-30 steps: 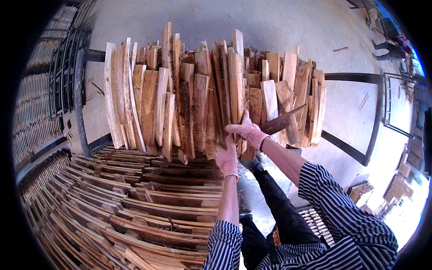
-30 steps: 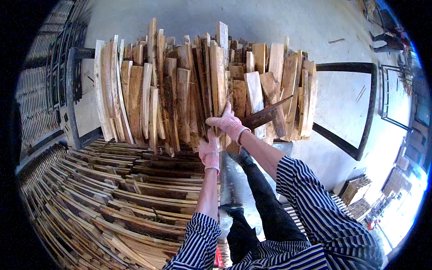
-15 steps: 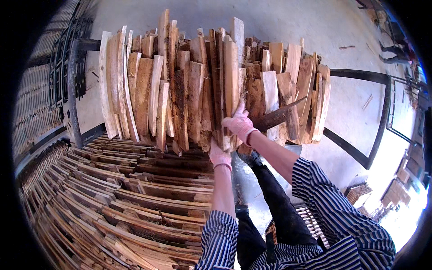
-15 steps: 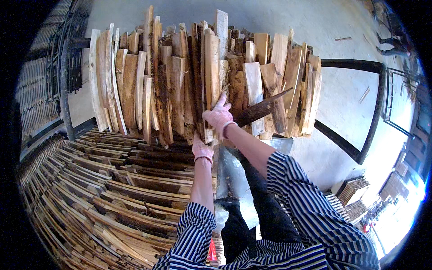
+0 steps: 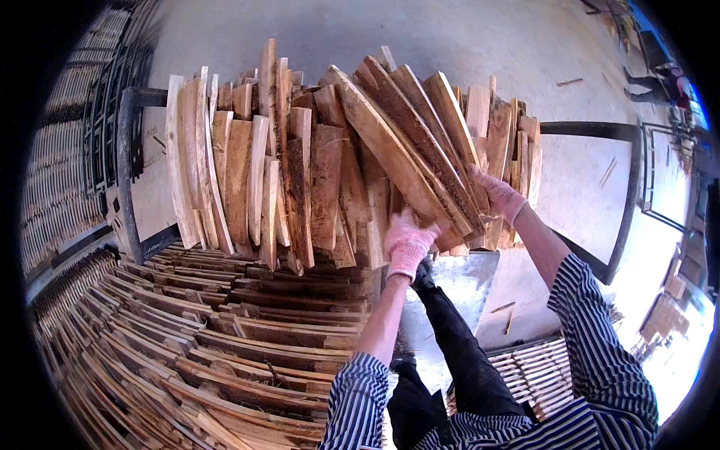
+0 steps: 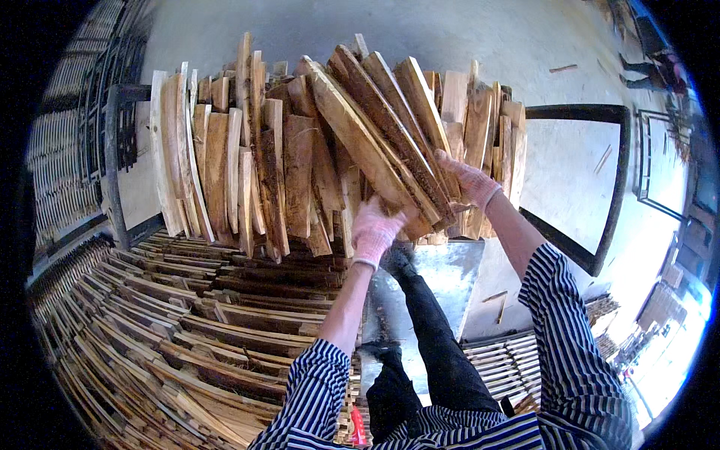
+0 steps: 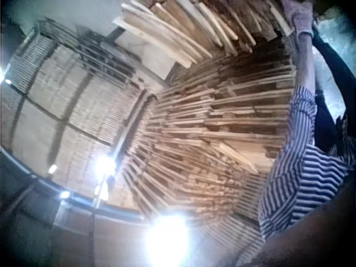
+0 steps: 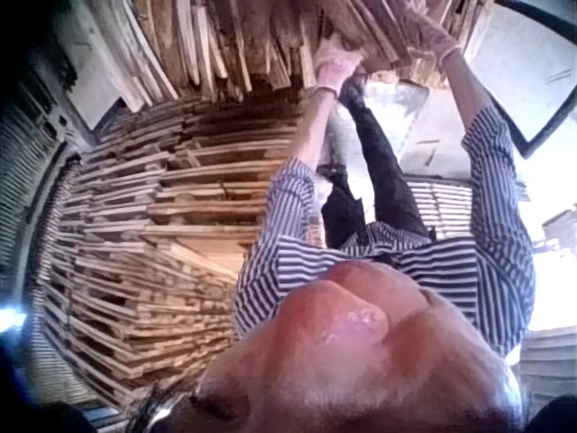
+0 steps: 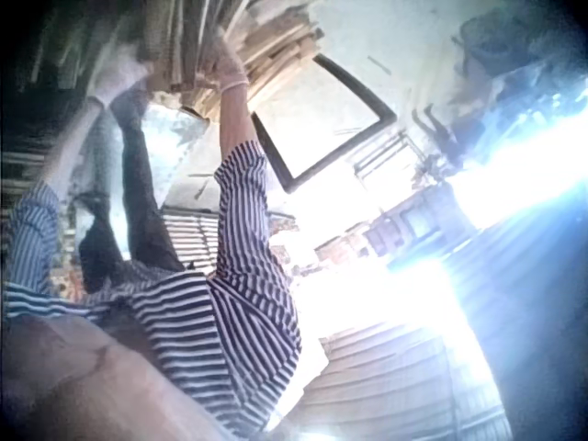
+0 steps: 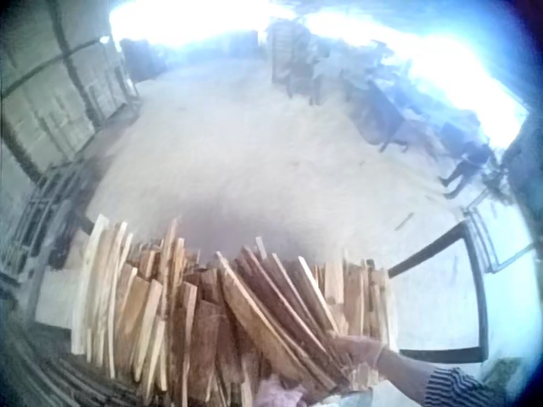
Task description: The person repeatedly picks up wooden planks from a pile and stacks them onto a metal rack. The person handles the planks one by one or in small groups, placing them vertically into the rack slots. The task involves continuous lifting and arranging of the wood pieces.
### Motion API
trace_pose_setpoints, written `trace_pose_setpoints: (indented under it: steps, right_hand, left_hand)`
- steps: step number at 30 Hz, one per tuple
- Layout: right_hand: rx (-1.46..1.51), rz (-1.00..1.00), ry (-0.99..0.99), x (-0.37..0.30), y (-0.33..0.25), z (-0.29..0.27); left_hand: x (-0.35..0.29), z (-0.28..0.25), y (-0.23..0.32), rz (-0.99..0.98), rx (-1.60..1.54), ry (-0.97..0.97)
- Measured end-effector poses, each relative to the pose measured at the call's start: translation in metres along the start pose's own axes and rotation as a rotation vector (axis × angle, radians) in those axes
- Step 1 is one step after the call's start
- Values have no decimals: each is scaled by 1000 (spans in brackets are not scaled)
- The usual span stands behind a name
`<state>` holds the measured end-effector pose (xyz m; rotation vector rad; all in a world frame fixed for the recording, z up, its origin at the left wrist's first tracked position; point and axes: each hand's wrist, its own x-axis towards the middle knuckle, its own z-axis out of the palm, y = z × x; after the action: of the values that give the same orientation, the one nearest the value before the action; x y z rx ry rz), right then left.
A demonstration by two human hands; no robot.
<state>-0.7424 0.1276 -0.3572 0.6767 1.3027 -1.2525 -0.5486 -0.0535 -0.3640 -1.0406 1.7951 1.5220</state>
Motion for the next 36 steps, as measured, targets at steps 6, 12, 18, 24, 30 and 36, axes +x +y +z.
trace_pose_setpoints:
  steps: [6,12,18,24,30,36]
  right_hand:
    - [-231,-181,-96,2,33,34]
    - [-485,-340,-105,-64,82,95]
    - [-151,-188,-16,-95,144,89]
    - [362,5,-137,-37,185,52]
    - [322,-92,-109,-1,211,13]
    - [148,-82,-305,-22,191,13]
  left_hand:
    - [63,6,-44,252,-1098,-9]
    - [-14,-47,-50,-117,-988,-91]
    - [-108,-8,-95,-218,-1184,-236]
    - [-28,38,-176,11,-745,-47]
    - [-10,56,-196,-155,-947,-68]
    - [-37,21,-163,-250,-1118,-96]
